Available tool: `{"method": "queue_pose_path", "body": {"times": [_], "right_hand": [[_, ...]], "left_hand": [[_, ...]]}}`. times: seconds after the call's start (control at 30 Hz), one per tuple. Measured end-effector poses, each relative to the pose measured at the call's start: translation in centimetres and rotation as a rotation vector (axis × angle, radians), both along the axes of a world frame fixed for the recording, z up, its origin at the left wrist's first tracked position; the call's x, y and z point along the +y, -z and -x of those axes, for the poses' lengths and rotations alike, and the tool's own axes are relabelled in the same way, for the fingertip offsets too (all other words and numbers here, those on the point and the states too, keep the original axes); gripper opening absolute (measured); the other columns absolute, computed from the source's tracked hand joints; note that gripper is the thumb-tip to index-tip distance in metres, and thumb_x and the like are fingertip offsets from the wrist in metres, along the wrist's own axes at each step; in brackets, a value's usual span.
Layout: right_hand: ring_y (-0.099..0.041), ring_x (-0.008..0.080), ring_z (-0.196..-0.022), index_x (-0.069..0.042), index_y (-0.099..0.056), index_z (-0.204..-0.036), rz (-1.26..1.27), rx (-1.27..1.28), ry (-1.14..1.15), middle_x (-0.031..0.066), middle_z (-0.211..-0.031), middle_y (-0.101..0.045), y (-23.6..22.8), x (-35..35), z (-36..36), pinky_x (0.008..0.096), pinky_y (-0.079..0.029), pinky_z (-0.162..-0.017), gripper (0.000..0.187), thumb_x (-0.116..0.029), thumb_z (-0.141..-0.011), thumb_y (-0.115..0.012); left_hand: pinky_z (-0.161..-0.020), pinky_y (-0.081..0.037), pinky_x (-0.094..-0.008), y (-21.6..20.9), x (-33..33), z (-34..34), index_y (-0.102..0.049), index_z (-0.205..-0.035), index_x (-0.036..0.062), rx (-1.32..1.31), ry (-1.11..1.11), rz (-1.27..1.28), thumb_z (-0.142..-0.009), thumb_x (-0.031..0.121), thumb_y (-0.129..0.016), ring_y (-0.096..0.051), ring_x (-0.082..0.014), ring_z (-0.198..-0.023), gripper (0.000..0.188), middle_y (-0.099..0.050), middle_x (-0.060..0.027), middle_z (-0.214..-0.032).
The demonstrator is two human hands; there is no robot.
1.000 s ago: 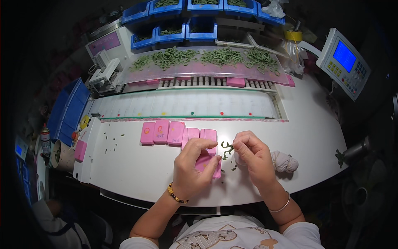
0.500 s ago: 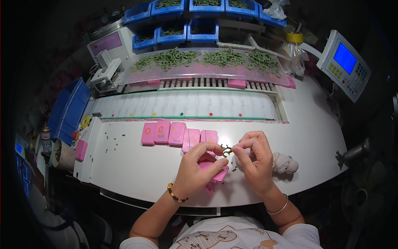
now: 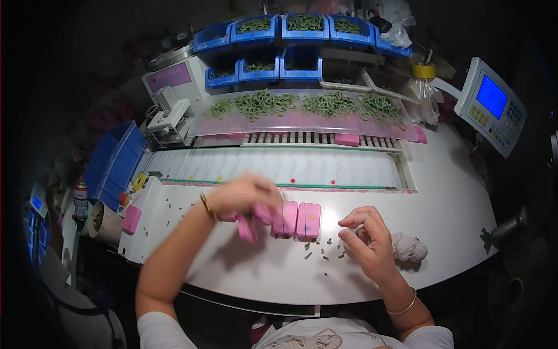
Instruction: Assembling small toy figurines by placing them into pink plastic containers, adding accessories, and wiping them clean with a cloth at a production station.
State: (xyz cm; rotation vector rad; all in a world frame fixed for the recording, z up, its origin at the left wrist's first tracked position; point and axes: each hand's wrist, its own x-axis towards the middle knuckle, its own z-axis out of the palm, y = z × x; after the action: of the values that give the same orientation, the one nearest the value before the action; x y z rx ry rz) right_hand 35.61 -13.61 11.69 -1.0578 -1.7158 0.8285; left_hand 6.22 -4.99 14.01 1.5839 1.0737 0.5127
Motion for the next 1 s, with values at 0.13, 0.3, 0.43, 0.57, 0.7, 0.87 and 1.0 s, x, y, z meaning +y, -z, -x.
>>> {"method": "queue_pose_path", "body": {"times": [0.13,0.3,0.43,0.57,0.7,0.87,1.0], "right_hand": [[-0.048,0.008,-0.077,-0.006,-0.066,-0.099,0.029,0.037,-0.025,0.0038,-0.098,-0.053,-0.3,-0.7,1.0,0.0207,-0.038,-0.059,0.018,-0.01,-0.082,-0.071],[-0.05,0.0101,-0.082,-0.006,-0.065,-0.1,-0.011,0.008,-0.044,0.0046,-0.1,-0.054,-0.5,-0.9,0.9,0.0232,-0.04,-0.063,0.02,-0.011,-0.081,-0.073],[-0.052,0.0136,-0.084,-0.006,-0.064,-0.103,-0.056,-0.037,-0.031,0.0071,-0.103,-0.056,-0.7,-1.1,0.1,0.0241,-0.042,-0.064,0.027,-0.012,-0.079,-0.075],[-0.056,0.029,-0.097,-0.005,-0.059,-0.115,-0.342,-0.144,-0.201,0.0133,-0.112,-0.057,-1.6,-1.6,1.6,0.0358,-0.047,-0.081,0.046,-0.011,-0.074,-0.078],[-0.06,0.0308,-0.096,-0.003,-0.062,-0.112,-0.5,-0.255,-0.203,0.0127,-0.106,-0.06,0.3,-1.4,1.9,0.0396,-0.049,-0.081,0.043,0.001,-0.069,-0.067],[-0.063,0.0294,-0.091,-0.001,-0.066,-0.102,-0.606,-0.242,-0.089,0.0115,-0.096,-0.065,-0.5,-0.8,1.0,0.0403,-0.051,-0.075,0.04,0.007,-0.063,-0.062],[-0.064,0.0207,-0.094,-0.005,-0.068,-0.108,-0.725,-0.478,-0.082,0.0084,-0.108,-0.067,-0.3,-2.7,1.8,0.0321,-0.047,-0.077,0.039,-0.007,-0.07,-0.063]], "left_hand": [[-0.07,-0.057,-0.0353,-7.8,7.1,4.1,-0.063,-0.105,-0.001,-0.622,-0.618,-0.066,-0.09,0.038,-0.063,-0.057,-0.0128,-0.065,0.042,-0.061,-0.0041,-0.082],[-0.056,-0.059,-0.0408,-5.3,7.5,-0.4,-0.06,-0.112,-0.0024,-0.334,-0.471,-0.124,-0.088,0.045,-0.065,-0.06,-0.0163,-0.068,0.053,-0.065,-0.0115,-0.093],[-0.073,-0.055,-0.0314,-1.3,2.0,-6.5,-0.055,-0.127,-0.0003,-0.496,-0.251,0.172,-0.092,0.034,-0.062,-0.063,-0.0163,-0.079,0.049,-0.066,-0.0152,-0.108],[-0.08,-0.054,-0.0302,2.2,-3.6,-10.2,-0.052,-0.129,-0.001,-0.727,-0.227,0.419,-0.096,0.04,-0.054,-0.064,-0.0147,-0.089,0.053,-0.065,-0.014,-0.11],[-0.091,-0.051,-0.032,2.5,-6.6,-12.2,-0.05,-0.13,-0.0012,-0.821,-0.305,0.486,-0.096,0.052,-0.048,-0.062,-0.0168,-0.1,0.063,-0.062,-0.0143,-0.116],[-0.105,-0.04,-0.036,3.0,-8.9,-12.8,-0.045,-0.134,-0.002,-0.991,-0.21,0.379,-0.096,0.059,-0.038,-0.054,-0.0221,-0.119,0.072,-0.058,-0.0173,-0.124],[-0.086,-0.051,-0.0333,3.2,-8.0,-12.4,-0.044,-0.13,-0.0041,-0.907,-0.312,0.511,-0.097,0.062,-0.03,-0.062,-0.021,-0.096,0.076,-0.062,-0.0123,-0.106]]}}
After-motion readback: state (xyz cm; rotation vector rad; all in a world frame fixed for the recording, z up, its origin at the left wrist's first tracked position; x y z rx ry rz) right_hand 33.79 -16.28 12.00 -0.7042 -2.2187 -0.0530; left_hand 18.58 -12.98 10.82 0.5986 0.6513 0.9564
